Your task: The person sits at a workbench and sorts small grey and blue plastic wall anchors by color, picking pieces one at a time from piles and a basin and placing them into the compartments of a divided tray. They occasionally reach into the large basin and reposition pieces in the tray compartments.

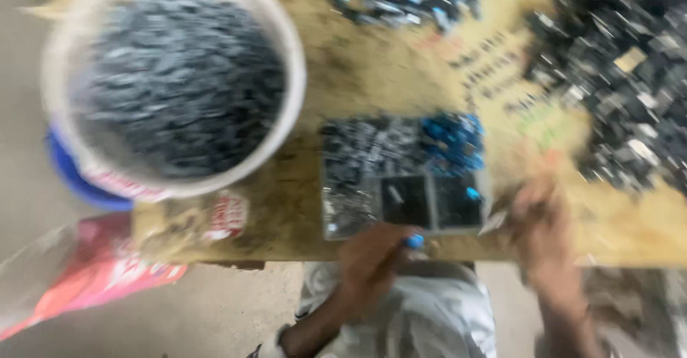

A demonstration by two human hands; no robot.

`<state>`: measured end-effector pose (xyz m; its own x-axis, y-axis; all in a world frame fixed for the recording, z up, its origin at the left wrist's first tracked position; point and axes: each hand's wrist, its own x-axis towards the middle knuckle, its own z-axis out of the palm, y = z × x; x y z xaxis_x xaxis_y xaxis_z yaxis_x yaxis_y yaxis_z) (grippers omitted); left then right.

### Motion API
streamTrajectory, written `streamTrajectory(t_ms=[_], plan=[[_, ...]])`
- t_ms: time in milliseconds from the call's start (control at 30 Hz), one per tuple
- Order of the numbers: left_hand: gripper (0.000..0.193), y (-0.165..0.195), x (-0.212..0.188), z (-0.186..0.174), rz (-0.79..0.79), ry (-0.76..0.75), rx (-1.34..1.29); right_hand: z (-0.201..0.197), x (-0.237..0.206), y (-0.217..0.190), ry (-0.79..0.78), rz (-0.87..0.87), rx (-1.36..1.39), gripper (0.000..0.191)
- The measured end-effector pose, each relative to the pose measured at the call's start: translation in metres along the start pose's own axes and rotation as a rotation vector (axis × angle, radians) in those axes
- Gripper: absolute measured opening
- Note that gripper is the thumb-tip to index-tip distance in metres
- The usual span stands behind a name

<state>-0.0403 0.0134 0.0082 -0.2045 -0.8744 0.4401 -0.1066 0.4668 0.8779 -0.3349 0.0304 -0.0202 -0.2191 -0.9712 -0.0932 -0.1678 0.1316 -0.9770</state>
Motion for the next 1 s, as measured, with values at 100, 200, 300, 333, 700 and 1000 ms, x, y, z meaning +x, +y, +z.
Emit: streamTrajectory(t_ms=[100, 200, 300, 333, 700, 1000], plan=[[0.033, 0.005, -0.001, -0.002, 0.081, -0.064, 0.025, 0.050, -0.019, 0.023, -0.088, -0.366, -0.437, 0.015], [0.038, 0.010, -0.003, -0.008, 0.090, -0.099, 0.069, 0.064, -0.015, 0.040, -0.176, -0.441, -0.459, 0.019], [0.039, 0.012, -0.009, -0.016, 0.091, -0.090, 0.115, 0.066, -0.014, 0.041, -0.011, -0.371, -0.048, 0.026], [0.040, 0.012, -0.011, -0.017, 0.077, -0.100, 0.121, 0.066, -0.015, 0.038, -0.035, -0.337, -0.156, 0.027], [0.032, 0.015, -0.010, -0.009, -0.202, -0.202, -0.131, 0.081, -0.033, -0.045, -0.193, -0.747, -0.963, 0.050], [0.037, 0.005, -0.002, -0.008, -0.541, -0.154, -0.273, 0.036, -0.007, -0.053, 0.230, -0.347, -0.466, 0.037]])
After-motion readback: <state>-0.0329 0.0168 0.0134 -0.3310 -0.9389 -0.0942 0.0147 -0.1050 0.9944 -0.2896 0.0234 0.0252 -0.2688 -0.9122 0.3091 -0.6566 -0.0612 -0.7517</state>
